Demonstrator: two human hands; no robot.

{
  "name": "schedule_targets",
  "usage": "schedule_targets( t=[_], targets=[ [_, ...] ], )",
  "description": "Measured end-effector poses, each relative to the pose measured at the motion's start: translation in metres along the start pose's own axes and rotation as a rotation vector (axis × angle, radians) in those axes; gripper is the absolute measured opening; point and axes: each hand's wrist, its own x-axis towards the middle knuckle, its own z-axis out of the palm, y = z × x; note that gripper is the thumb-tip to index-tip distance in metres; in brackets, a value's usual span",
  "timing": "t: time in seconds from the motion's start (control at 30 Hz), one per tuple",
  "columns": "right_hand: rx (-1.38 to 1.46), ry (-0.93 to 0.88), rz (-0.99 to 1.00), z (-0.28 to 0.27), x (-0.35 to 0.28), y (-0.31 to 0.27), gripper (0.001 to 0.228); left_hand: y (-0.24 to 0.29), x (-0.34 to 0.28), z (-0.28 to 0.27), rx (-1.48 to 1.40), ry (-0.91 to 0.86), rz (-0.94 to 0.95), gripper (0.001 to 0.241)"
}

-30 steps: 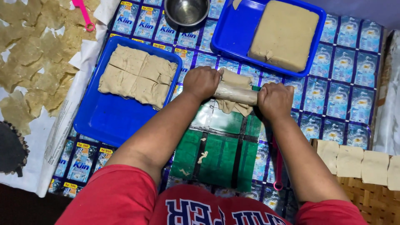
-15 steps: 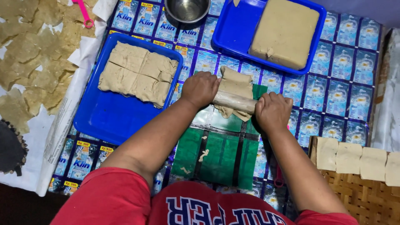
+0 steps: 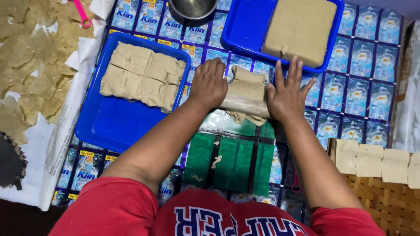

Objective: Rolling out dough with a rolling pin and cutting it into small squares using a scraper.

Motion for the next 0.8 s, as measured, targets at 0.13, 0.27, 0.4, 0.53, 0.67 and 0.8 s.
schedule_targets(
  t=[0.13,0.27,0.4,0.53,0.67,0.8],
  targets=[
    [0.004,-0.062,0.004,0.011,-0.007,0.011,0.068,0.008,-0.017,0.0,0.018,-0.073,-0.046,0.045],
    [-0.035,-0.114,0.022,0.016,-0.02,0.012,0.071,0.018,-0.032,-0.008,0.059,-0.148,-0.073,0.053],
    [-0.088,-0.127,0.024,0.025,-0.039,0.012,0.07,0.026,-0.054,-0.012,0.099,-0.143,-0.074,0.053],
    [-0.102,-0.068,-0.039,0.032,-0.059,0.011,0.069,0.024,-0.074,-0.002,0.129,-0.07,-0.035,0.053],
    [-0.1,0.068,-0.135,0.041,-0.08,0.014,0.068,0.022,-0.094,0.012,0.145,-0.006,-0.007,0.051],
    [-0.118,0.158,-0.213,0.048,-0.1,0.015,0.068,0.027,-0.116,0.013,0.146,0.071,0.009,0.048]
  ],
)
